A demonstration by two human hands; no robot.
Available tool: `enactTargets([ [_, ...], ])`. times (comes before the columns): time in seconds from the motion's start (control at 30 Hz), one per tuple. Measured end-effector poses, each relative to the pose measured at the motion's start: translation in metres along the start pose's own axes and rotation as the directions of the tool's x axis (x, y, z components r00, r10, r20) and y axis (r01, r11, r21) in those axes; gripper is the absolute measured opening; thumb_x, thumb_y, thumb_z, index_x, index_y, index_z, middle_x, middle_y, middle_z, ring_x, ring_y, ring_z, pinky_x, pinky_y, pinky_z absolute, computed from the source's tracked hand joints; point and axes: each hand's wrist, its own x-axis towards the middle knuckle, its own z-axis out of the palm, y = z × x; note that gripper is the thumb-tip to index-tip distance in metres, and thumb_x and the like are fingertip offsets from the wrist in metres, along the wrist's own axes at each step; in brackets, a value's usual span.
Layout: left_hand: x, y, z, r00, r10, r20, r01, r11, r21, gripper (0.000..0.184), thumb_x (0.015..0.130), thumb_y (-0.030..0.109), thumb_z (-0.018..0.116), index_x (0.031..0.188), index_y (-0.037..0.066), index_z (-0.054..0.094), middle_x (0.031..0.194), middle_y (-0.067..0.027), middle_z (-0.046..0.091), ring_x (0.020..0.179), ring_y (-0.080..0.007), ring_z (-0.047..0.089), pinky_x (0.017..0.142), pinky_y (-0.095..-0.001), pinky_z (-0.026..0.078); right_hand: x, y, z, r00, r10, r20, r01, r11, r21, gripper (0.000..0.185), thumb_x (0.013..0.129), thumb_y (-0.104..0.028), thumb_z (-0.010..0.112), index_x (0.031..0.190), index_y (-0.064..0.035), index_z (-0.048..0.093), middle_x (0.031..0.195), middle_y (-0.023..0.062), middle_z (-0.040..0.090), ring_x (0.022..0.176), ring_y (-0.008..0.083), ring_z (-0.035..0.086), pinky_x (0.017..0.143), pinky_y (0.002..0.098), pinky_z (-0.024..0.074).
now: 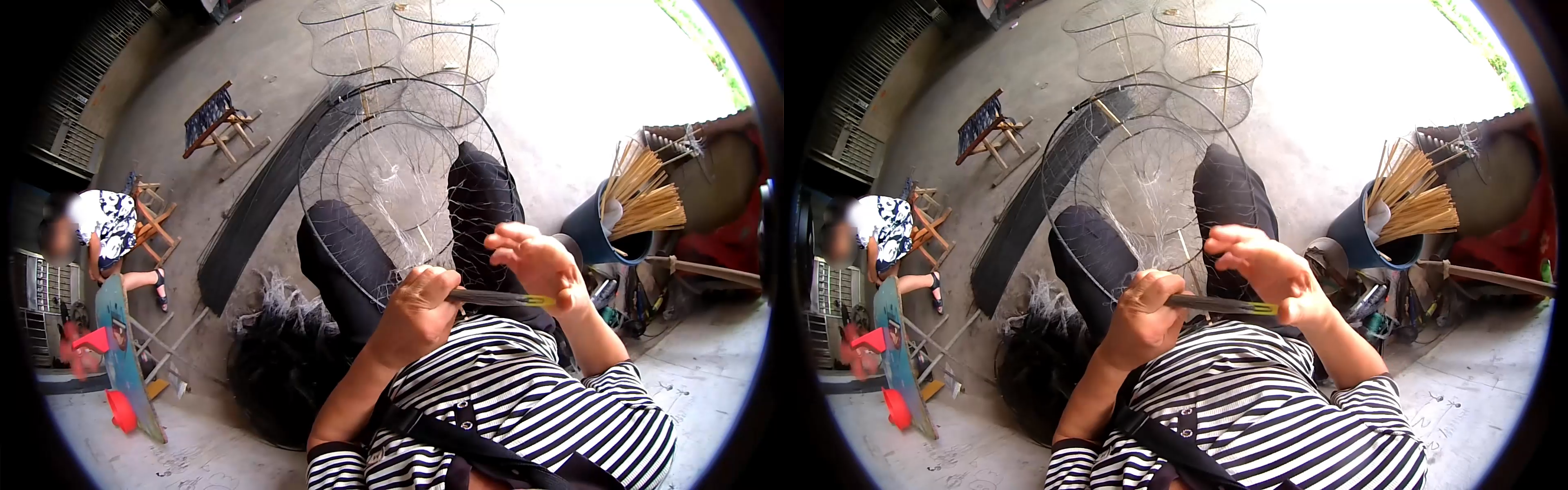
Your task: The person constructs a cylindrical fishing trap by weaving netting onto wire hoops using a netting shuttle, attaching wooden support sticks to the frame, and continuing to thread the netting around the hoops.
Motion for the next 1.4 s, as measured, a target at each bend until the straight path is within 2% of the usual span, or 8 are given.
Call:
enactTargets([
  [0.1,0.001,0.003,0.001,0.997,-0.033,-0.075,0.032,0.999,-0.018,0.011,0.077,-0.001,0.072,0.082,0.001,0.062,0.097,-0.0102,0.056,0.087,-0.0292,0.06,0.077,-0.0421,0.049,-0.005,0.026,0.002,0.993,0.011,0.115,-0.059,0.903,0.425,0.089,0.081,-0.054,0.079,0.146,-0.0021,0.049,0.153,0.0257,0.04,0.146,0.0369,0.035,0.112,0.0464,0.0361],
  [0.37,0.001,0.008,0.007,0.978,-0.12,-0.17,0.116,0.993,-0.033,0.009,0.083,0.001,0.067,0.087,0.002,0.06,0.096,-0.0099,0.056,0.082,-0.0296,0.058,0.074,-0.0421,0.047,0.01,0.004,0.029,0.945,0.001,0.327,-0.041,0.993,0.114,0.115,0.073,-0.079,0.069,0.144,0.0092,0.046,0.151,0.029,0.039,0.144,0.0402,0.035,0.119,0.0519,0.0244],
  [0.63,-0.001,0.012,0.005,0.99,-0.071,-0.125,0.076,0.996,0.035,0.023,0.076,0.005,0.075,0.099,0.005,0.071,0.122,-0.014,0.059,0.109,-0.0347,0.059,0.093,-0.0437,0.047,0.026,-0.02,0.042,0.955,-0.194,0.225,0.295,0.54,-0.789,0.031,0.085,-0.02,0.073,0.11,-0.0032,0.067,0.118,0.0129,0.068,0.113,0.0327,0.061,0.096,0.0457,0.0424],
  [0.77,0.009,0.017,-0.016,0.983,0.039,-0.182,0.018,0.954,0.298,0.021,0.069,0.008,0.081,0.089,0.011,0.074,0.13,-0.0136,0.057,0.122,-0.0334,0.053,0.103,-0.0483,0.039,0.024,-0.095,0.033,0.603,-0.603,0.522,0.709,0.705,-0.004,0.029,0.105,-0.03,0.057,0.094,-0.0046,0.064,0.086,0.0135,0.073,0.068,0.0223,0.07,0.061,0.0313,0.0476],
  [1.03,0.096,0.008,-0.009,0.909,0.374,-0.184,-0.272,0.866,0.42,0.015,0.074,0.004,0.075,0.086,0.012,0.071,0.133,-0.0109,0.059,0.133,-0.0329,0.051,0.115,-0.0548,0.026,-0.061,-0.211,0.047,0.591,-0.167,0.789,0.273,0.962,-0.001,0.028,0.102,-0.013,0.059,0.089,0.0049,0.075,0.076,0.0154,0.069,0.073,0.0245,0.071,0.071,0.0342,0.057],
  [1.2,0.085,-0.005,0.003,0.966,0.257,0.033,-0.255,0.918,0.305,0.016,0.073,0.003,0.075,0.086,0.011,0.069,0.115,-0.0067,0.061,0.126,-0.0236,0.056,0.112,-0.0533,0.03,-0.085,-0.211,0.023,0.768,-0.208,0.606,0.33,0.939,-0.095,0.031,0.104,-0.018,0.057,0.089,0.0044,0.072,0.077,0.0165,0.069,0.065,0.0241,0.068,0.063,0.0384,0.0555],
  [1.27,0.061,0.003,-0.004,0.977,0.192,-0.095,-0.154,0.938,0.31,0.017,0.071,0.005,0.077,0.084,0.012,0.07,0.102,-0.0052,0.058,0.107,-0.0229,0.06,0.104,-0.0494,0.035,-0.139,-0.211,-0.02,0.899,-0.439,-0.01,0.425,0.877,-0.223,0.023,0.103,-0.016,0.056,0.098,0.0011,0.07,0.083,0.0139,0.069,0.062,0.0182,0.062,0.057,0.0326,0.0511],
  [1.4,0.003,0.006,-0.029,0.986,-0.038,-0.162,0.081,0.961,0.264,0.017,0.07,0.005,0.079,0.082,0.011,0.069,0.078,-0.0012,0.052,0.079,-0.0221,0.055,0.087,-0.0436,0.037,-0.117,-0.177,-0.051,0.836,-0.023,-0.548,-0.473,0.473,-0.743,0.017,0.094,0.001,0.058,0.108,0.0011,0.068,0.099,0.0079,0.07,0.06,0.0068,0.052,0.053,0.0214,0.0435],
])
